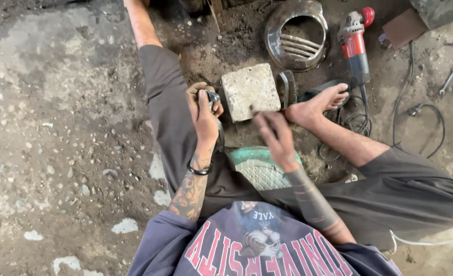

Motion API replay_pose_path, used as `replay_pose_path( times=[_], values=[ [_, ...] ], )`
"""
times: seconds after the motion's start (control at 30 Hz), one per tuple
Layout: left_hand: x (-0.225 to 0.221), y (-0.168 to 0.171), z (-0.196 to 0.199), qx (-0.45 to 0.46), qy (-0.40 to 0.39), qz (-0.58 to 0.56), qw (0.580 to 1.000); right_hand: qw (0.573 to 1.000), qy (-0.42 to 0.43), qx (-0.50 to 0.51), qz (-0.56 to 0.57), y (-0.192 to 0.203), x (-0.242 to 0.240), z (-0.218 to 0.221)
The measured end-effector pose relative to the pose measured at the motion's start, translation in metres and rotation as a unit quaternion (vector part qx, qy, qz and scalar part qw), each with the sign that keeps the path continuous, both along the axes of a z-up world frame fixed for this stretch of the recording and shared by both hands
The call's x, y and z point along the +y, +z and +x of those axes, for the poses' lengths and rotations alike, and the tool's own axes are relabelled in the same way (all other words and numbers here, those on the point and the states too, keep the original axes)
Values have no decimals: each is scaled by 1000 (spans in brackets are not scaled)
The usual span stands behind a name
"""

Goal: A person sitting on the floor uses a wire brush to clean and remove debris from a small metal component.

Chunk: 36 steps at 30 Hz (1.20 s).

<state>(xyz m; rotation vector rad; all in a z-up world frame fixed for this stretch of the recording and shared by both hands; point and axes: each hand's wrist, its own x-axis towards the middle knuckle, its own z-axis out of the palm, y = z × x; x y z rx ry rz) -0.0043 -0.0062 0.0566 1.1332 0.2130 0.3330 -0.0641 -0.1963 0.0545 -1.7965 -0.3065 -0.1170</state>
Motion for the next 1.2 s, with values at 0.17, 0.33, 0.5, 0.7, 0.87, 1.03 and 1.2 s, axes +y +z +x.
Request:
replay_pose_path(
  times=[0.17, 0.33, 0.5, 0.7, 0.87, 1.03, 1.2],
  values=[
    [-21, -20, -23, 55, -98, -17, 994, 998, -9, -63, 1, 51, -8, 19],
    [-49, 43, -48, 194, -228, 225, 927, 930, 2, -288, -228, 22, -15, 23],
    [-62, -43, -51, 101, -270, -231, 929, 970, -44, -188, -148, 41, -37, 15],
    [-44, -9, -38, 65, -291, -217, 929, 987, -117, -70, -87, 1, -48, 19],
    [-19, -10, -36, 78, -316, -68, 943, 853, -288, 316, 299, 89, -8, 28],
    [-30, 5, -30, 126, -376, -8, 918, 774, -308, 369, 411, -21, -18, 15],
    [-37, -31, -35, 120, -326, 45, 937, 840, -300, 335, 304, -84, -54, 7]
  ],
)
